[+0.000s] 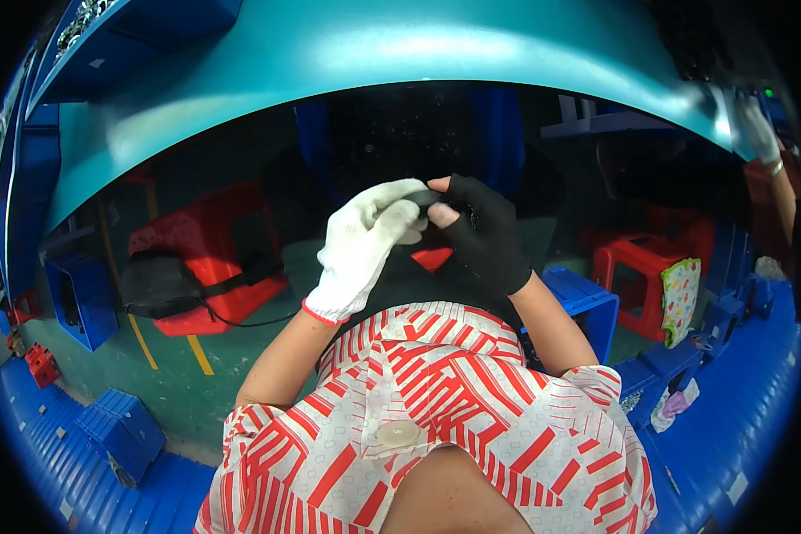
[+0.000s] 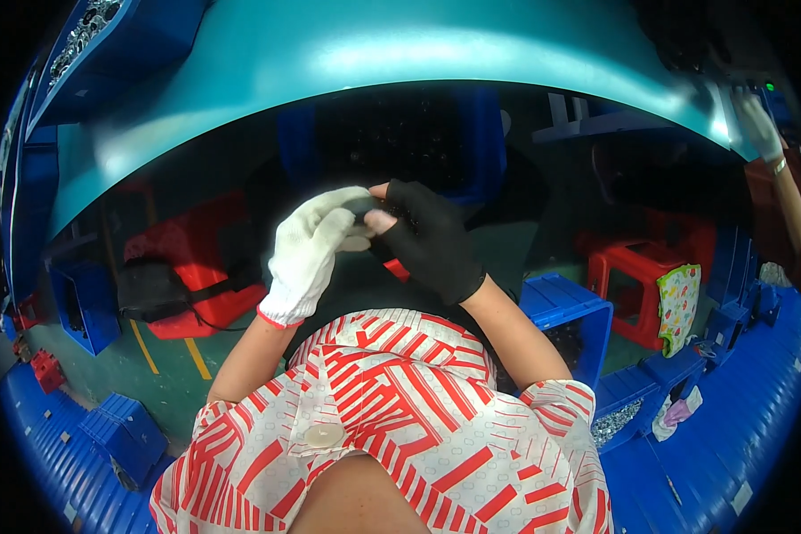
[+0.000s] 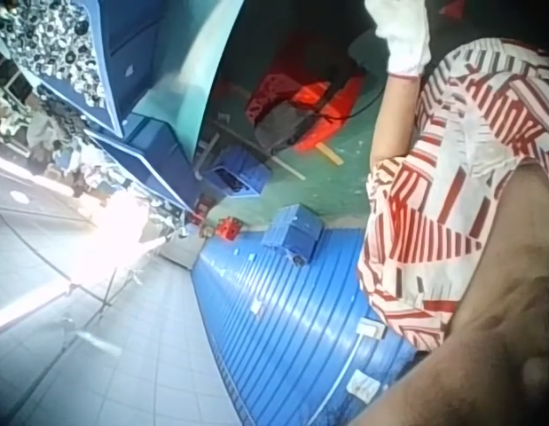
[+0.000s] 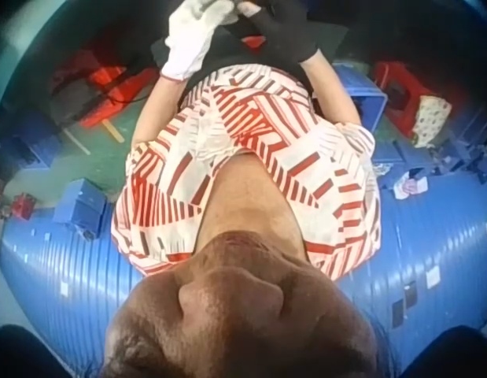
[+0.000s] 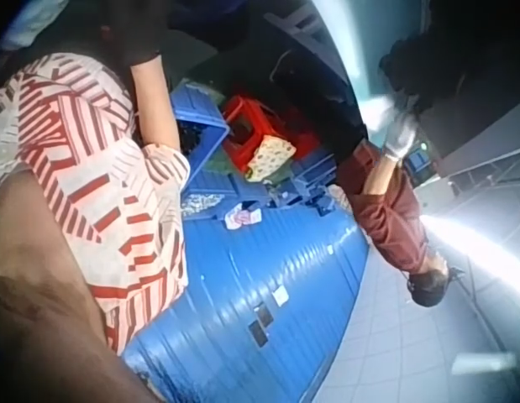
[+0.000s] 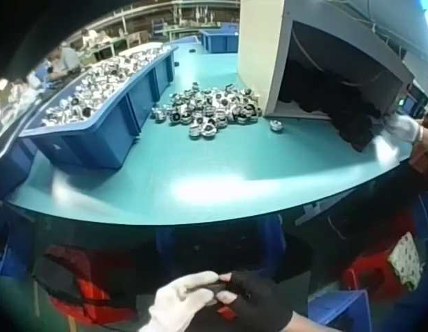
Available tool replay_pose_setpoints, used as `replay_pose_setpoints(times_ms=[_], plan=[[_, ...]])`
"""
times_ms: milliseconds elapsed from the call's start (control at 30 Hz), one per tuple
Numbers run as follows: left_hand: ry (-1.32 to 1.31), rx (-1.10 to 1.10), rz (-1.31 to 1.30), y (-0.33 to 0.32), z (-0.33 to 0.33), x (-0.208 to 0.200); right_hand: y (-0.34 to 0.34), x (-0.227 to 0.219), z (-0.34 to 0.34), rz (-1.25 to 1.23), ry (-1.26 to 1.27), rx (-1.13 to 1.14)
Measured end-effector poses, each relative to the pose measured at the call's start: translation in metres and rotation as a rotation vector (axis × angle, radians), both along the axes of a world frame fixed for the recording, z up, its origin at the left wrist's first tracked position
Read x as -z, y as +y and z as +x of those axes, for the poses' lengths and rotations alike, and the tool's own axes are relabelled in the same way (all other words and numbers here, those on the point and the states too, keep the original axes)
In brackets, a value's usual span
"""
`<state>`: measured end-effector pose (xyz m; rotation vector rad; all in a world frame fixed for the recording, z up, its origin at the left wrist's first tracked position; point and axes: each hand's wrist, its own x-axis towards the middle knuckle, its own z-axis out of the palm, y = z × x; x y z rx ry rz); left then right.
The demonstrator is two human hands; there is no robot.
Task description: The recorder is manually inserting metallic rings into circular black plastic housings at a factory workstation.
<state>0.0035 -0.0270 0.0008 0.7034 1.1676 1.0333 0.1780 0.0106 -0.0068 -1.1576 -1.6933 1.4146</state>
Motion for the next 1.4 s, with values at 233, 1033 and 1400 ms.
replay_pose_setpoints(times_ms=[233, 1033, 1400], plan=[[-0.301, -0.023, -0.029, -0.004, -0.003, 0.012, 0.003, 0.007, -0.001, -0.043, 0.048, 0.034], [-0.406, -0.118, -0.146, 0.015, 0.001, 0.004, 0.036, -0.029, 0.016, 0.419, -0.122, 0.137], [-0.404, -0.139, -0.095, 0.018, -0.002, 0.006, 0.248, -0.065, 0.056, 0.959, -0.679, 0.332]])
